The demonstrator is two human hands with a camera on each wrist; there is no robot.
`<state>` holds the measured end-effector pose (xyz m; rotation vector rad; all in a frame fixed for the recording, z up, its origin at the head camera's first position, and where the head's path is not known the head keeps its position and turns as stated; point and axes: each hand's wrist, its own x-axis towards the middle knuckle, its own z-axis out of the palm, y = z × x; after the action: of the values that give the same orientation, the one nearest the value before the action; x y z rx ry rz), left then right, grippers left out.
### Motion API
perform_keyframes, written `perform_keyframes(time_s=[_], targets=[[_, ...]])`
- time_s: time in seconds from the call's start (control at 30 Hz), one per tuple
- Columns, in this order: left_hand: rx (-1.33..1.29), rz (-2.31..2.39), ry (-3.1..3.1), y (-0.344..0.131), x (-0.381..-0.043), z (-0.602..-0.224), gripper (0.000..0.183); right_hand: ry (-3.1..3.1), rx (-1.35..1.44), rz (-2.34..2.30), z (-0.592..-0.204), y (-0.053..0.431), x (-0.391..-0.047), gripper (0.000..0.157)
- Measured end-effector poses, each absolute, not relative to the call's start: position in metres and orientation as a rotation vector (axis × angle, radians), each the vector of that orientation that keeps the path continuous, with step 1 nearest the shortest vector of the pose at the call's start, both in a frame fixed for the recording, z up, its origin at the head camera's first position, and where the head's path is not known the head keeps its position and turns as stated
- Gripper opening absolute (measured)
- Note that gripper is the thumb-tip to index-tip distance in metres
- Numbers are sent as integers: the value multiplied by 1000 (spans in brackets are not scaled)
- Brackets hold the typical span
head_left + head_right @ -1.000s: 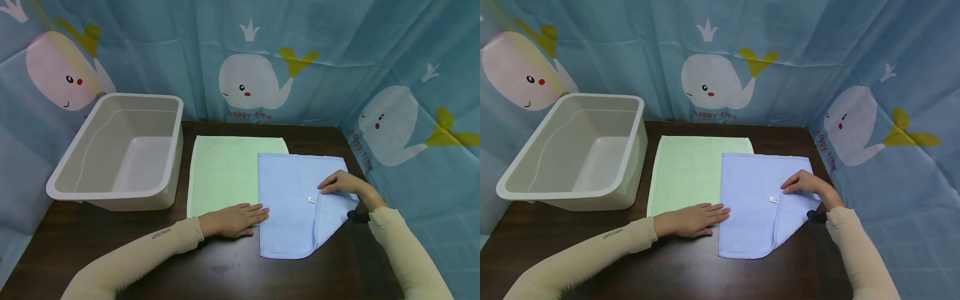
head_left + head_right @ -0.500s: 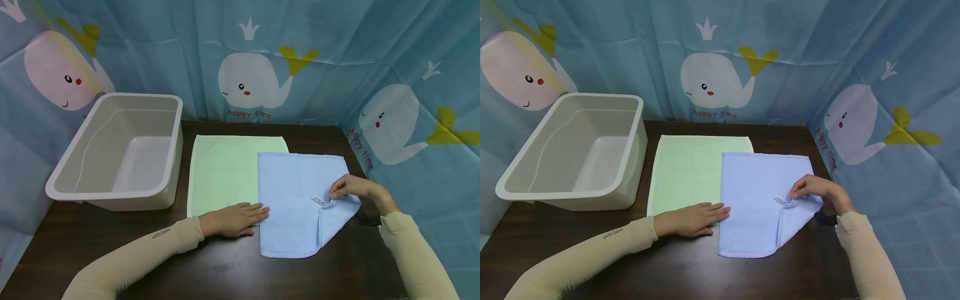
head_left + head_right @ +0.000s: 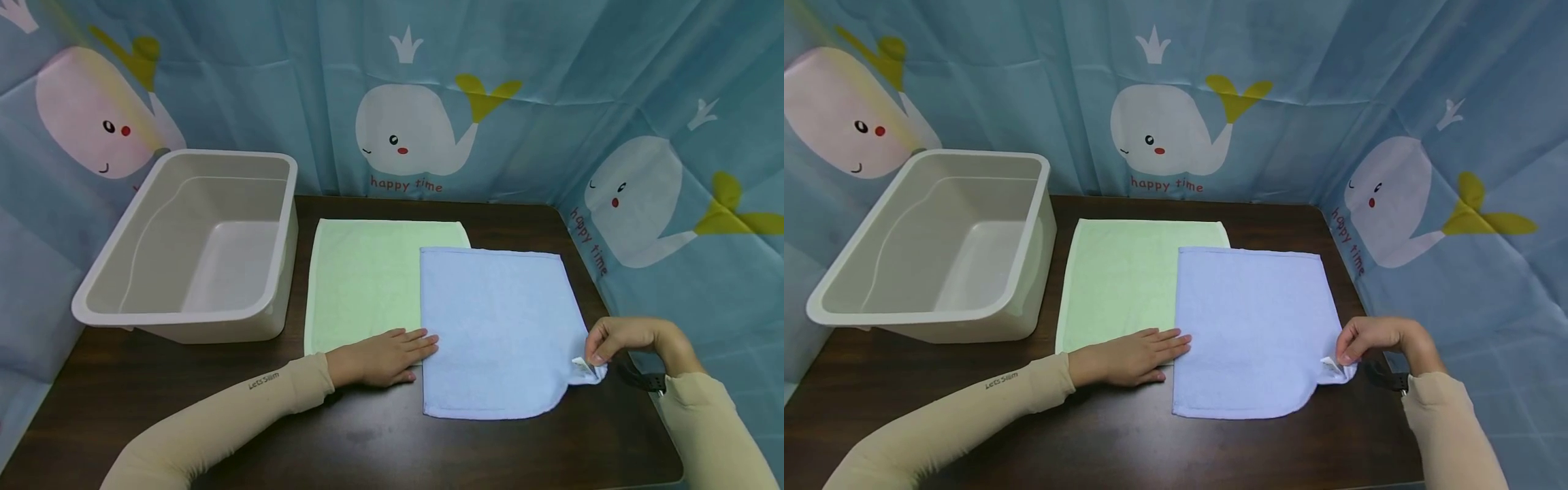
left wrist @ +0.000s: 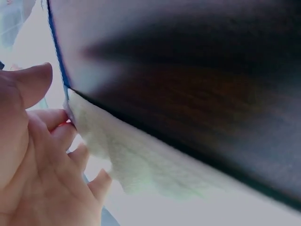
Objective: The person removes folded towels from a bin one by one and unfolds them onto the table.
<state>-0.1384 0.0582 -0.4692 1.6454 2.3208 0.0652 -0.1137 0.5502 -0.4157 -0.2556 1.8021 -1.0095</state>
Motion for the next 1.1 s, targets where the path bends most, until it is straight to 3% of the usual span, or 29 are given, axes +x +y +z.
perform_keyframes(time_s=[0.23,0.53,0.8,1.1], targets=[[1579,46,2341,58,-138,-467,60,1834,-80,-890,-426,560,-96,28],[1576,57,2343,58,-137,-465,60,1932,36,-765,-434,557,-93,27],[1585,53,2337,57,-139,-467,60,2017,50,-752,-429,554,-107,26],[1606,77,2325,54,-143,-469,60,2297,-87,-831,-413,533,-136,42]])
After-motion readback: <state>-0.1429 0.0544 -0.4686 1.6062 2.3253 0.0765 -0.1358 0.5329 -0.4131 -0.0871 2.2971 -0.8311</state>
